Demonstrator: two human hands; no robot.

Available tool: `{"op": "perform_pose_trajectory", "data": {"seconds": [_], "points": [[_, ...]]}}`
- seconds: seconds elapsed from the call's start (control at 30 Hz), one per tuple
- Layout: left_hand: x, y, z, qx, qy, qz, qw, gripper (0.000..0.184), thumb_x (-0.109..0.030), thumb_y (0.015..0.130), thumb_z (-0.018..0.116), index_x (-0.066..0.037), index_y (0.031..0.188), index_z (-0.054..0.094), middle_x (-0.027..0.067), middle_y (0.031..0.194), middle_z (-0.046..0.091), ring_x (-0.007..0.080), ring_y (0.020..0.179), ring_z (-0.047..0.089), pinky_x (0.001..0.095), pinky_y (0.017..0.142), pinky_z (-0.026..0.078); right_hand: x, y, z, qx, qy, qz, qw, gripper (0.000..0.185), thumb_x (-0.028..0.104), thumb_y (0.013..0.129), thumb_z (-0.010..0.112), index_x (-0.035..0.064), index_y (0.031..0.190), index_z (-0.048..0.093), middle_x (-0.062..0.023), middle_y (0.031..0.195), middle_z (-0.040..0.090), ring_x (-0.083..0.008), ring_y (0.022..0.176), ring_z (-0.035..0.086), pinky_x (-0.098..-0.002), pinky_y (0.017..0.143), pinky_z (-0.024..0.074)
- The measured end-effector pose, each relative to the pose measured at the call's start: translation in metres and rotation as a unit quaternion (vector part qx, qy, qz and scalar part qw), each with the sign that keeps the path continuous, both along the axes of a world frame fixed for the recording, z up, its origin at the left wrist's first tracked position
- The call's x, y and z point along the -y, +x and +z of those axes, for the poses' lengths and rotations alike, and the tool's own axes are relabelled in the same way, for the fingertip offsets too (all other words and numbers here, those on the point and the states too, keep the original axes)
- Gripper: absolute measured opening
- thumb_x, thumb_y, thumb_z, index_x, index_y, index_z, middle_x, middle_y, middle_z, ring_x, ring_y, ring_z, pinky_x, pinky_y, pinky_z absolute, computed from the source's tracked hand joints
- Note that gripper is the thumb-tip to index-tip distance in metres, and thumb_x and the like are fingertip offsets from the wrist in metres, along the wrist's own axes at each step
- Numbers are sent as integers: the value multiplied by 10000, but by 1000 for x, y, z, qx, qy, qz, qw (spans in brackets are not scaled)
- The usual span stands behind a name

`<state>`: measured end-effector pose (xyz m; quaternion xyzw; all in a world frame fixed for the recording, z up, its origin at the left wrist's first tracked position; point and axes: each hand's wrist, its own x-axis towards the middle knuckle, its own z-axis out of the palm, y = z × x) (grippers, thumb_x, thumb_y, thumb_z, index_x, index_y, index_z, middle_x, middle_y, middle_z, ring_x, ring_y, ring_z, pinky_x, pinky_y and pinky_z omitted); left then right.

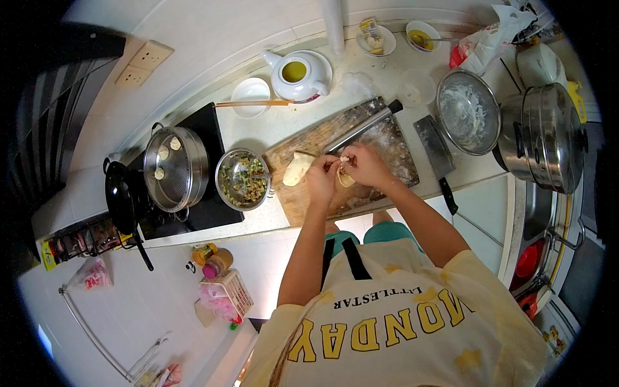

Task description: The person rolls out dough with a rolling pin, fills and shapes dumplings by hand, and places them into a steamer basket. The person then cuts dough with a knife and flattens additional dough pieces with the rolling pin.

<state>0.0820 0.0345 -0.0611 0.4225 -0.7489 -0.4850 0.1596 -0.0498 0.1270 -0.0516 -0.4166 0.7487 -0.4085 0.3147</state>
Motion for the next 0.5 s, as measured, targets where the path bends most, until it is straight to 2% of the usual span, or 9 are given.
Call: {"op": "perform_pose_trajectory", "data": {"seconds": [0.07, 0.17, 0.37, 0.47, 0.5], "points": [[1, 1, 0, 3, -3, -8, 1000, 84, -76, 861, 699, -9, 909, 713, 110, 822, 718, 171, 728, 680, 306, 674, 531, 1, 1, 2, -30, 1, -1, 1000, 221, 97, 739, 684, -13, 929, 662, -216, 885, 630, -402, 840, 625, -469, 752, 498], [-3, 0, 3, 20, -12, -4, 1000, 110, -84, 861, 697, -5, 937, 701, 116, 816, 712, 185, 732, 684, 313, 678, 531, 4, 11, -7, -105, -14, -69, 992, 185, 139, 769, 690, -9, 878, 669, -184, 804, 644, -330, 707, 646, -390, 642, 504], [-20, 13, 2, 39, -28, 6, 999, 150, -65, 847, 696, -6, 981, 662, 132, 850, 695, 235, 750, 686, 336, 677, 534, 0, 21, -36, 41, 41, -176, 983, 166, 111, 772, 693, -5, 887, 663, -172, 735, 655, -308, 654, 646, -397, 617, 503], [-22, 12, 5, 21, -53, 16, 998, 125, -29, 842, 686, -8, 960, 651, 140, 870, 685, 248, 762, 681, 343, 680, 532, 0, 17, -13, 72, 6, -132, 989, 182, 68, 741, 666, -6, 907, 670, -210, 823, 642, -389, 809, 637, -464, 732, 503], [-20, 11, 8, 9, -64, 2, 998, 116, -18, 840, 682, -8, 950, 649, 143, 870, 680, 252, 764, 680, 343, 681, 531, -1, 17, -14, 23, -2, -123, 992, 163, 71, 756, 672, 5, 905, 667, -188, 810, 637, -360, 766, 634, -440, 704, 501]]}}
